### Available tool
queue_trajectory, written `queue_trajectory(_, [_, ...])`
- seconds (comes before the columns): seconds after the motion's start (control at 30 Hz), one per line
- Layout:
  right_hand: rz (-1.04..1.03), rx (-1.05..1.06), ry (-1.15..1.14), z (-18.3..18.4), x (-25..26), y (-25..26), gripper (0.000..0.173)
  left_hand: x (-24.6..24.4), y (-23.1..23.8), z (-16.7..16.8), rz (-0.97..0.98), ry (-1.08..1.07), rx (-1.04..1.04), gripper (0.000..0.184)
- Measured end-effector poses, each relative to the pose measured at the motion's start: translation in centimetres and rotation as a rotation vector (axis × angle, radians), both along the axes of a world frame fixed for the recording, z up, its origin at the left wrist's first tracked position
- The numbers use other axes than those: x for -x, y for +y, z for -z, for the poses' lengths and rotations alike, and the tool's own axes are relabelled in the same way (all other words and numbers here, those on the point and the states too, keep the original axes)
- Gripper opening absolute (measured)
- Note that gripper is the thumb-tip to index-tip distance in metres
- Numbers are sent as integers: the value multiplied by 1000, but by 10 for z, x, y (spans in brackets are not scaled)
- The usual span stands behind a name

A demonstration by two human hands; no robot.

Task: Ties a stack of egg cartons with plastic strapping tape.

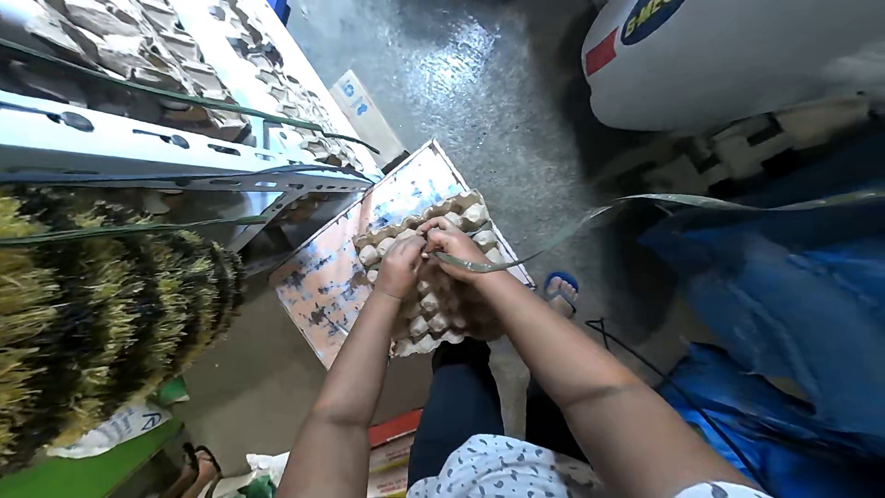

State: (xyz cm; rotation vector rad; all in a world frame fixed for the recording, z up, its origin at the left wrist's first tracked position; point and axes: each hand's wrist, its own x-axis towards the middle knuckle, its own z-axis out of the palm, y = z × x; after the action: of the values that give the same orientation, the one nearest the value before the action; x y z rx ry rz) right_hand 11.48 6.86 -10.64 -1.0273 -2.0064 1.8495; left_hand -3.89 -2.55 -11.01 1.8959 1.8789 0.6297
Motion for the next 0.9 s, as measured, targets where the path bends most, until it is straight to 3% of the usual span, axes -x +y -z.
queue_trajectory(0.17, [-33,-21,15,11,-2,1,3,28,5,-23,83,-205,360,30])
queue_trajectory(0.33, [-81,-102,41,11,-3,-8,7,61,27,-35,254,-104,487,26])
queue_trajectory(0.6, [56,-749,72,28,-13,-52,12,52,97,-45,135,168,762,18])
queue_trajectory(0.8, [-47,-475,69,22,-11,-58,9,22,118,-36,137,338,823,16])
queue_trajectory(0.9, [-51,-341,9,8,-10,-48,6,21,98,-32,24,306,679,17])
